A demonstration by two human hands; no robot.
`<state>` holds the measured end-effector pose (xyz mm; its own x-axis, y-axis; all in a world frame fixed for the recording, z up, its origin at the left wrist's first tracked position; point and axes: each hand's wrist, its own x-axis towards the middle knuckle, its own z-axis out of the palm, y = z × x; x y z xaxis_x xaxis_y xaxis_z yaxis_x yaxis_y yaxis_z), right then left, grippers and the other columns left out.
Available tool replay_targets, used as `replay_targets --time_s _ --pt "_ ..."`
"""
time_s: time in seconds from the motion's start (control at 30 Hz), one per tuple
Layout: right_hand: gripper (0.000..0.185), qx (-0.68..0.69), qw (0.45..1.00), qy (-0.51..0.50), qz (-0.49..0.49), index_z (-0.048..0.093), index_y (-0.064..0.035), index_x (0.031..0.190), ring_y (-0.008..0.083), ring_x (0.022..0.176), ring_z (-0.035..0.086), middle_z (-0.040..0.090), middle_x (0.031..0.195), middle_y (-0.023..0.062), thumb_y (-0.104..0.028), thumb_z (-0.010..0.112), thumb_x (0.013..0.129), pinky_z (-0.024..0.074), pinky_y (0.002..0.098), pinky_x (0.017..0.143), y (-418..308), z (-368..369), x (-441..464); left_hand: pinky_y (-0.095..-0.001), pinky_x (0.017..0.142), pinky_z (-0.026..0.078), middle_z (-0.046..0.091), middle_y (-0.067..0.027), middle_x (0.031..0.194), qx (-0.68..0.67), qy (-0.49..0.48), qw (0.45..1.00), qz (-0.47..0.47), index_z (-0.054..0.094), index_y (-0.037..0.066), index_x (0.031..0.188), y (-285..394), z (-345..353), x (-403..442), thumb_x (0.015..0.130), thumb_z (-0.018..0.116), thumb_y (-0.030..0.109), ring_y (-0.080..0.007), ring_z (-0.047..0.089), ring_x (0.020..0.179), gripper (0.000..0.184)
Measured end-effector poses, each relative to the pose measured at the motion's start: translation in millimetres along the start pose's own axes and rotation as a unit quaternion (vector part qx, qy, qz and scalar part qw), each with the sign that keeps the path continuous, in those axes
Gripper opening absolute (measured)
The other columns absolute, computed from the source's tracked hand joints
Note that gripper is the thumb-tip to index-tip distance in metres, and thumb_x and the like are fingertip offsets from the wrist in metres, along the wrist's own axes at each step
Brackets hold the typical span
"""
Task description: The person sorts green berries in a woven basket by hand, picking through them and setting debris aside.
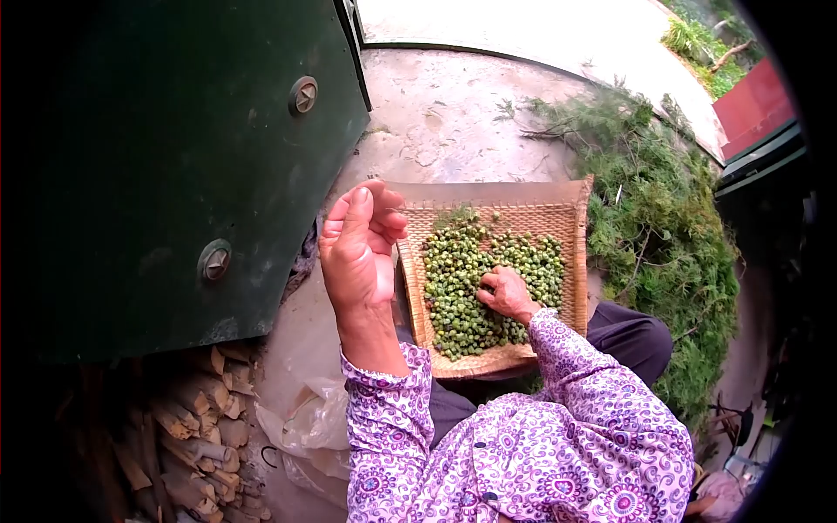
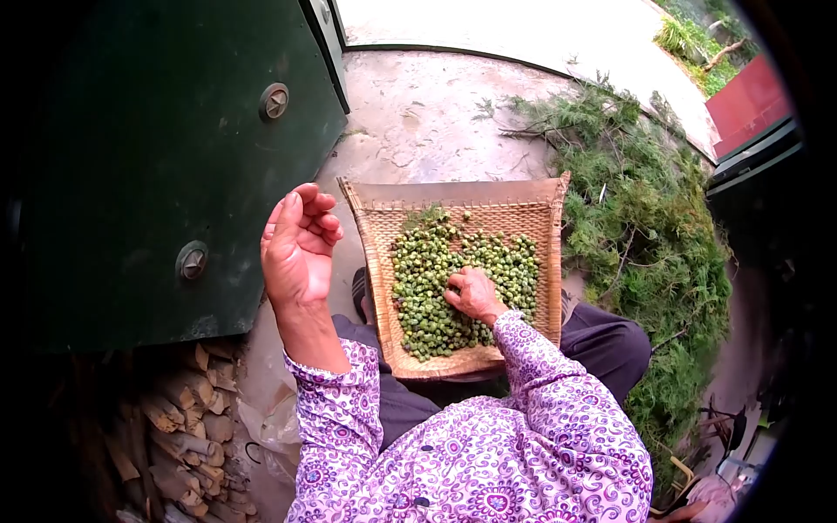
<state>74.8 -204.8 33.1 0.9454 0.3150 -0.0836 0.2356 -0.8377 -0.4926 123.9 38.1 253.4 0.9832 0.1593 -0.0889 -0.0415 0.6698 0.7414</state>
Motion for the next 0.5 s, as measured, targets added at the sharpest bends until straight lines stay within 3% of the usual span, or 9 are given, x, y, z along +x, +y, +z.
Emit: replay_targets --time_s 0.07,0.13,0.23,0.33,0.4,0.5 --pt "0.015 -0.003 0.997 0.032 -0.067 0.06 -0.0092 0.076 0.0278 0.074 0.051 0.053 0.076 0.009 -0.023 0.064 0.069 0.0428 0.0394 0.064 -4.7 0.6 -13.1 -0.0265 0.057 0.047 0.062 -0.0102 0.08 0.001 0.003 1.0 0.003 0.06 0.002 0.093 0.4 0.0 0.1 0.086 0.054 0.019 -0.0142 0.057 0.063 0.02" --pt "0.017 -0.009 0.996 -0.026 -0.082 0.062 -0.0085 0.078 0.027 0.078 0.052 0.055 0.082 0.0079 -0.022 0.064 0.069 0.044 0.0379 0.069 -10.7 -6.0 -27.3 -0.0264 0.057 0.047 0.062 -0.0101 0.08 0.0 0.004 1.0 0.004 0.06 0.001 0.093 0.4 0.5 -0.2 0.086 0.054 0.019 -0.0143 0.057 0.063 0.02" --pt "0.02 -0.005 0.996 -0.071 -0.06 0.062 -0.0078 0.081 0.0279 0.084 0.053 0.057 0.088 0.0093 -0.023 0.064 0.069 0.0445 0.0379 0.073 -13.9 -12.4 -41.8 -0.0262 0.057 0.047 0.062 -0.0101 0.08 -0.003 0.008 1.0 0.0 0.06 0.001 0.093 0.7 1.6 -0.3 0.086 0.054 0.019 -0.0144 0.057 0.062 0.02" --pt "0.022 0.041 0.994 -0.055 -0.082 0.064 -0.0068 0.081 0.0295 0.092 0.053 0.057 0.098 0.0116 -0.024 0.064 0.068 0.0443 0.0391 0.078 -12.5 -25.6 -49.4 -0.0261 0.057 0.047 0.062 -0.0101 0.08 -0.006 0.011 1.0 -0.002 0.06 0.001 0.093 0.8 0.9 -0.6 0.086 0.054 0.019 -0.0143 0.057 0.062 0.02" --pt "0.025 0.044 0.997 -0.051 -0.035 0.065 -0.0062 0.086 0.0305 0.097 0.052 0.056 0.106 0.0141 -0.025 0.065 0.069 0.0433 0.0389 0.083 -6.1 -34.5 -49.5 -0.0261 0.057 0.047 0.062 -0.0102 0.08 -0.007 0.01 1.0 0.0 0.06 0.001 0.094 0.8 -0.7 -0.1 0.086 0.054 0.019 -0.0143 0.057 0.063 0.02" --pt "0.026 0.027 0.999 -0.025 -0.01 0.064 -0.0047 0.086 0.0307 0.098 0.053 0.057 0.106 0.0149 -0.022 0.067 0.068 0.0437 0.0388 0.084 13.9 -38.7 -37.6 -0.0262 0.057 0.047 0.062 -0.0103 0.08 -0.005 0.007 1.0 0.002 0.06 0.001 0.094 0.8 -1.2 0.2 0.086 0.054 0.019 -0.0144 0.057 0.063 0.021"
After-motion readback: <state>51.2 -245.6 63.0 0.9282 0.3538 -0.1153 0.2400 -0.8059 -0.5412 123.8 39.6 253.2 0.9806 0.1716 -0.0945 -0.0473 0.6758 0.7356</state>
